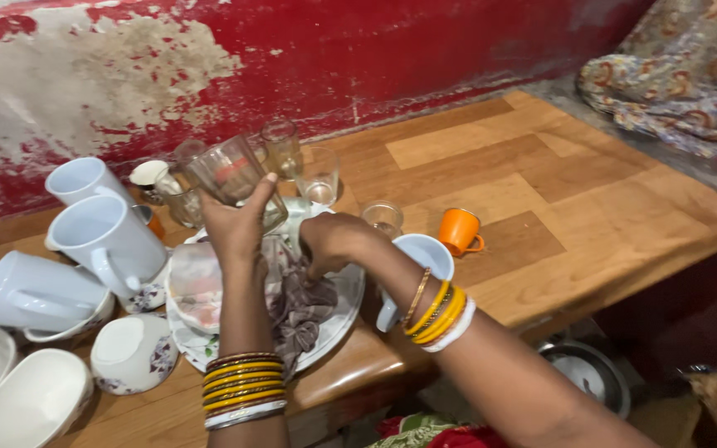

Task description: The person cleans glasses by wiping the inside and outside of each glass with a cloth and places them on the wooden table.

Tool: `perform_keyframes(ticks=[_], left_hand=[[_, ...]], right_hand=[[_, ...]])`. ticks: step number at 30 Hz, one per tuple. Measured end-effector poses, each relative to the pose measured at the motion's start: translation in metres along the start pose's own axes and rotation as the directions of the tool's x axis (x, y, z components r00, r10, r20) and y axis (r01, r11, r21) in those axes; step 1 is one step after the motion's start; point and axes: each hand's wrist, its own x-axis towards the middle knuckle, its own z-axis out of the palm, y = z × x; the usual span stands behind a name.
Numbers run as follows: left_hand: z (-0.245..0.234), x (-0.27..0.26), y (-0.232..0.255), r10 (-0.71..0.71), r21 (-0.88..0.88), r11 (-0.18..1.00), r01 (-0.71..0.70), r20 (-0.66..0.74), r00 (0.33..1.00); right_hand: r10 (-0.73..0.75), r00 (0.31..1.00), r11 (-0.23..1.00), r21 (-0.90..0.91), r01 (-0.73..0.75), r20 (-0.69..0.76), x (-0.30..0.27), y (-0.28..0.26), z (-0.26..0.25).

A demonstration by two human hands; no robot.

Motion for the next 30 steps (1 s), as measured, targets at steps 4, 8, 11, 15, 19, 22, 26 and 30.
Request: perform_keyframes(ticks=[4,8,11,15,19,22,26,30], left_hand=[[-0.005,-0.002,0.001,-0.104,-0.104,0.989,0.109,0.052,0.993],[-0.011,-0.002,-0.003,-0.126,-0.040,0.991,0.126,-0.004,0.992],[-0.007,-0.001,-0.007,-0.146,-0.015,0.989,0.145,-0.060,0.987],[0.013,-0.012,0.000,-0.383,-0.119,0.920,0.372,-0.087,0.920],[0.040,-0.022,0.000,-0.543,-0.308,0.797,0.520,0.013,0.840],[0.056,-0.026,-0.025,-0.725,-0.404,0.578,0.709,0.146,0.674],[0.078,-0.028,-0.067,-0.662,-0.559,0.288,0.777,0.470,0.584],[0.103,-0.031,-0.070,-0.670,-0.639,0.231,0.733,0.442,0.596]], right_hand=[[-0.033,0.989,0.994,0.102,0.048,-0.145,0.012,0.018,0.006],[0.005,0.921,0.821,0.527,0.218,-0.389,0.000,0.044,-0.047],[0.181,0.744,0.741,0.586,0.327,-0.643,-0.016,0.046,-0.091],[0.256,0.553,0.389,0.608,0.692,-0.793,-0.023,0.038,-0.135],[0.111,0.583,-0.055,0.581,0.812,-0.805,-0.031,0.040,-0.154],[-0.037,0.646,-0.502,0.573,0.648,-0.762,-0.032,0.059,-0.156],[0.358,0.554,0.018,0.598,0.801,-0.752,-0.012,0.087,-0.120],[0.303,0.418,0.699,0.498,0.514,-0.856,-0.009,0.100,-0.077]])
